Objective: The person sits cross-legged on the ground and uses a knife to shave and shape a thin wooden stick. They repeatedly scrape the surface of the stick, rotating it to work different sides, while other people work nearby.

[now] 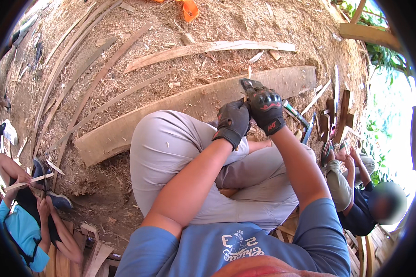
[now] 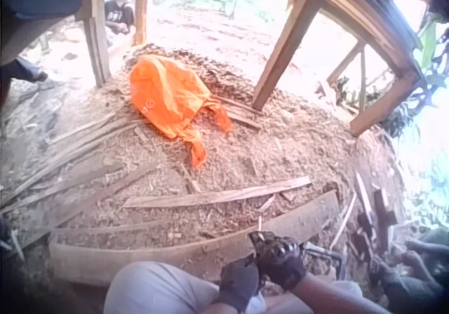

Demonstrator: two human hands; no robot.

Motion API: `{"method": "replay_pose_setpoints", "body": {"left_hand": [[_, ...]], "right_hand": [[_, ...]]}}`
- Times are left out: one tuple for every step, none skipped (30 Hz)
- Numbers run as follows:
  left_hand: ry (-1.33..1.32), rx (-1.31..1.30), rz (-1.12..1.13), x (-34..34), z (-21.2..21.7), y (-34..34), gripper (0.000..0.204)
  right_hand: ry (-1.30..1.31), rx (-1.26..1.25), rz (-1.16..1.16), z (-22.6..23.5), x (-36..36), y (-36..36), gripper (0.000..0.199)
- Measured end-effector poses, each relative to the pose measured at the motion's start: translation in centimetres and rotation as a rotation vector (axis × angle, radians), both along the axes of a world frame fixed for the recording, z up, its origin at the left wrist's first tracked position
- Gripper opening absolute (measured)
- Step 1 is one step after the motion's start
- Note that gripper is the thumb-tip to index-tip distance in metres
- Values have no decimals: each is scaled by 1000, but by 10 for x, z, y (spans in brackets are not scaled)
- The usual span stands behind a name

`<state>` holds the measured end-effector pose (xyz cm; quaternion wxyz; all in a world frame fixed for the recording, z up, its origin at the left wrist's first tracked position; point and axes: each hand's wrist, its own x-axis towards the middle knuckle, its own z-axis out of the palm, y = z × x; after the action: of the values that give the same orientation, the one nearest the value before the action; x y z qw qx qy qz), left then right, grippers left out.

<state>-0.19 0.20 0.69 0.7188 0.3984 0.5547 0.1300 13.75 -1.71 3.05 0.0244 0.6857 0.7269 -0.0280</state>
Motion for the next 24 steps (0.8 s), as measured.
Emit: {"method": "replay_pose_setpoints", "body": {"left_hand": [[17, 17, -4, 1, -2, -1, 25], [34, 35, -6, 2, -7, -3, 24], [29, 37, 3, 3, -12, -4, 24], [29, 38, 16, 3, -15, -5, 23], [5, 22, 39, 2, -19, -6, 23], [-1, 2, 45, 2, -22, -7, 23], [-7, -21, 51, 3, -19, -5, 23], [6, -48, 39, 4, -17, -5, 23], [18, -75, 26, 4, -14, -4, 23], [16, -65, 37, 5, -13, -4, 23], [16, -55, 46, 5, -13, -5, 23], [16, -45, 53, 5, -13, -6, 23], [12, -35, 49, 5, -12, -6, 23], [9, -24, 43, 3, -13, -5, 23], [7, -13, 36, 2, -12, -5, 23], [-41, -109, 65, 3, -12, -5, 23], [-44, -119, 49, 4, -8, -4, 22], [-46, -130, 33, 6, -3, -4, 22], [-41, -136, 27, 5, 0, -1, 22], [-47, -133, 35, 4, -1, 1, 21], [-54, -130, 42, 3, -1, 2, 21], [-59, -132, 56, 2, -2, 2, 22], [-63, -135, 53, 1, -4, 2, 22], [-69, -139, 51, 1, -6, 3, 22]], "right_hand": [[-57, -38, -4, -6, 7, 2, 21], [-112, -75, -6, -15, 16, 9, 21], [-168, -112, -8, -24, 25, 16, 21], [-162, -86, -44, -28, 27, 25, 20], [-166, -91, -49, -33, 29, 30, 20], [-171, -96, -53, -36, 31, 33, 19], [-176, -103, -55, -37, 31, 36, 19], [-165, -35, -31, -34, 29, 30, 19], [-157, -59, -28, -31, 26, 21, 20], [-154, -81, -27, -26, 25, 11, 20], [-149, -104, -28, -23, 24, 1, 21], [-129, -120, -80, -23, 19, -4, 23], [-122, -71, -64, -19, 14, -8, 21], [-115, -22, -49, -14, 11, -12, 20], [-108, 27, -35, -10, 10, -13, 18], [-85, 18, -40, -6, 10, -12, 18], [-103, 28, -23, -11, 18, -13, 18], [-122, 37, -7, -23, 29, -14, 17], [-134, 52, 18, -32, 36, -8, 17], [-139, -31, 3, -34, 39, 4, 24], [-119, -6, -39, -37, 39, 13, 23], [-96, 14, -75, -40, 39, 21, 23], [-74, 34, -110, -42, 37, 25, 22], [-111, 77, -76, -40, 34, 18, 23]]}}
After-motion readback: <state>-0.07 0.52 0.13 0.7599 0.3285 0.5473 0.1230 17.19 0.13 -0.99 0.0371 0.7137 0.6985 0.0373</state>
